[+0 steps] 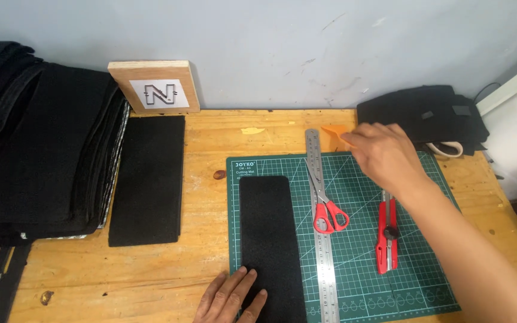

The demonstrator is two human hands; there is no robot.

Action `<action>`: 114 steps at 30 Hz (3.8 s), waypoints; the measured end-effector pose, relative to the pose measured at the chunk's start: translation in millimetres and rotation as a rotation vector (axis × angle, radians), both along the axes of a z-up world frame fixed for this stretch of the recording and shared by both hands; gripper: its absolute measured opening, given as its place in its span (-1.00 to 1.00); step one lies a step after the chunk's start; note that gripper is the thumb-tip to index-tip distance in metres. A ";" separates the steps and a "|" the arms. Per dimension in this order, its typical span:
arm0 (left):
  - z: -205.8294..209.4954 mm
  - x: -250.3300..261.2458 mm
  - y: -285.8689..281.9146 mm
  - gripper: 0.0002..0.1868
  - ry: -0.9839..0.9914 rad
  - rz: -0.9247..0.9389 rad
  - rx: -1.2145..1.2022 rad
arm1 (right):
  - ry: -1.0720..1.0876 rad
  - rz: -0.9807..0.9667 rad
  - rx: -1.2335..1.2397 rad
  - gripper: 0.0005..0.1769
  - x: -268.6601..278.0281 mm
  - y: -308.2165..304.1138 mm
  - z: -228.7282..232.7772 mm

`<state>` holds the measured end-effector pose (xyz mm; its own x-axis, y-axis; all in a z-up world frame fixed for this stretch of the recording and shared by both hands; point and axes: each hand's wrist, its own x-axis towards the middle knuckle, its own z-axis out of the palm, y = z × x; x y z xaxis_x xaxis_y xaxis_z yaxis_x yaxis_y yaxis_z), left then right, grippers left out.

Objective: The person uses red-handled scissors to trim the edges of a rectangular piece of black fabric on a green cutting mat. After cutting, the person uses an orange plastic scraper to smooth the surface of the fabric.

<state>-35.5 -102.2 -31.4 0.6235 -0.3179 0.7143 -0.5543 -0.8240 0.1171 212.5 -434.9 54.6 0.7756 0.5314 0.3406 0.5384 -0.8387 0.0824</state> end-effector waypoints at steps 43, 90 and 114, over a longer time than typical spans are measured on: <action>-1.5 1.9 7.3 -0.80 -0.033 -0.039 0.061 | -0.045 0.076 -0.072 -0.72 50.7 48.0 -13.6; -0.4 -4.4 13.5 -0.75 0.056 -0.103 0.049 | -0.009 0.369 0.261 -0.89 -25.4 153.8 44.4; 12.6 -6.2 6.5 -0.70 0.093 -0.056 0.053 | -0.089 -0.080 0.076 -0.70 -117.3 40.2 16.7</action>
<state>-41.8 -95.7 -18.8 0.6664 -0.3901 0.6354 -0.5885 -0.7985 0.1270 95.3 -394.8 71.4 0.7796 0.4391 0.4466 0.4629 -0.8843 0.0613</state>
